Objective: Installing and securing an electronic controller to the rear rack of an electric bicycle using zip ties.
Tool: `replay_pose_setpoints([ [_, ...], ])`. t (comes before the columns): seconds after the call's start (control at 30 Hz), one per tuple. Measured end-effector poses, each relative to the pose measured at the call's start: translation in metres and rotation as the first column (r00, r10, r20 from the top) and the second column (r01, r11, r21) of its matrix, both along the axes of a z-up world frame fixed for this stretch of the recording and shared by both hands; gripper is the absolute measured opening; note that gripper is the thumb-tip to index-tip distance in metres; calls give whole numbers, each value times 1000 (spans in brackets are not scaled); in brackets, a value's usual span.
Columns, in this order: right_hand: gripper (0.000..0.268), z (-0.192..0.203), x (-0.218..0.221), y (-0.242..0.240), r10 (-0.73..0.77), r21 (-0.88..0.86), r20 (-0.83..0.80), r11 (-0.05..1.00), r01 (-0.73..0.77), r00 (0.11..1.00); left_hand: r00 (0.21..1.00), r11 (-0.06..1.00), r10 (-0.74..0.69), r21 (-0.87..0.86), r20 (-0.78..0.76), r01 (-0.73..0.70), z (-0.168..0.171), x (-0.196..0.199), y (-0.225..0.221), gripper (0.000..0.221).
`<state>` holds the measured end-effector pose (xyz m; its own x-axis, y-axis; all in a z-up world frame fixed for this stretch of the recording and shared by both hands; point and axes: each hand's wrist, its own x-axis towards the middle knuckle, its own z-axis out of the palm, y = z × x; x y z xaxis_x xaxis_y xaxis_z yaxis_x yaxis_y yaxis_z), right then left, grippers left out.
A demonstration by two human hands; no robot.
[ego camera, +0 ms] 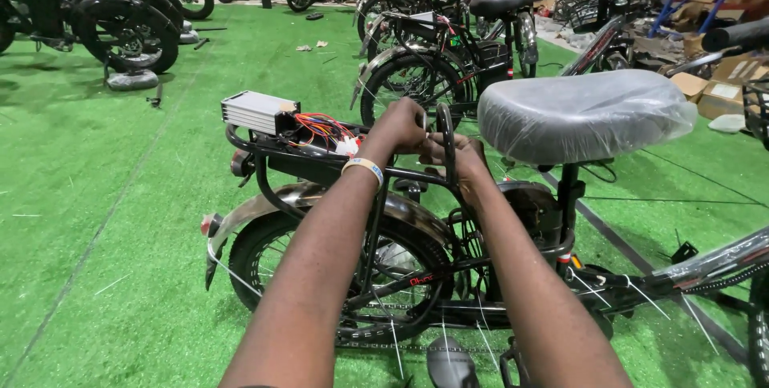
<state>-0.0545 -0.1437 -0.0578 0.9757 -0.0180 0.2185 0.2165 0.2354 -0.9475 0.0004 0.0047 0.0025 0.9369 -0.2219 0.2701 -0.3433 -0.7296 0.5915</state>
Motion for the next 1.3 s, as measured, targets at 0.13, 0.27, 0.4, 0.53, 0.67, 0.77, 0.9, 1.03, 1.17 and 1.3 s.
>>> replay_pose_setpoints([
  [0.13, 35, 7, -2, 1, 5, -38, 2, 999, -5, 1000, 998, 998, 63, 26, -21, -63, 20, -31, 8, 14],
  [0.27, 33, -2, -1, 1, -24, -117, 27, 993, 27, 999, 995, 973, -55, 219, -78, 71, 4, -7, 13, 31],
  [0.4, 24, 8, -3, 6, -8, -214, 127, 976, 35, 992, 980, 921, -166, 338, -112, 194, 10, 10, 20, 44],
  [0.53, 25, 26, -19, 16, -31, -290, 172, 954, 80, 985, 991, 980, -119, 156, -58, 126, 8, -9, 26, 28],
  [0.67, 14, 27, -13, 25, -34, -393, 374, 899, 192, 927, 1000, 995, -16, 101, 14, 14, 3, -4, 29, 11],
  [0.77, 12, 40, -16, 29, -56, -393, 463, 881, 262, 884, 999, 994, 24, 104, 29, -27, 4, -6, 25, 11],
  [0.9, 13, 53, -26, 35, -84, -396, 560, 847, 355, 824, 997, 994, 53, 89, 47, -57, 9, -17, 23, 19],
  [1.03, 12, 33, -7, 24, -57, -311, 524, 916, 253, 850, 998, 989, 65, 136, -18, -62, 15, -28, 22, 15],
  [1.17, 23, 26, -5, 18, 52, -125, 209, 992, -26, 976, 998, 992, 18, 130, -60, -10, 16, -33, 22, 19],
  [1.3, 34, 26, -11, 16, 54, -125, 130, 991, -38, 990, 995, 993, -24, 109, -99, 35, 20, -38, 24, 21],
])
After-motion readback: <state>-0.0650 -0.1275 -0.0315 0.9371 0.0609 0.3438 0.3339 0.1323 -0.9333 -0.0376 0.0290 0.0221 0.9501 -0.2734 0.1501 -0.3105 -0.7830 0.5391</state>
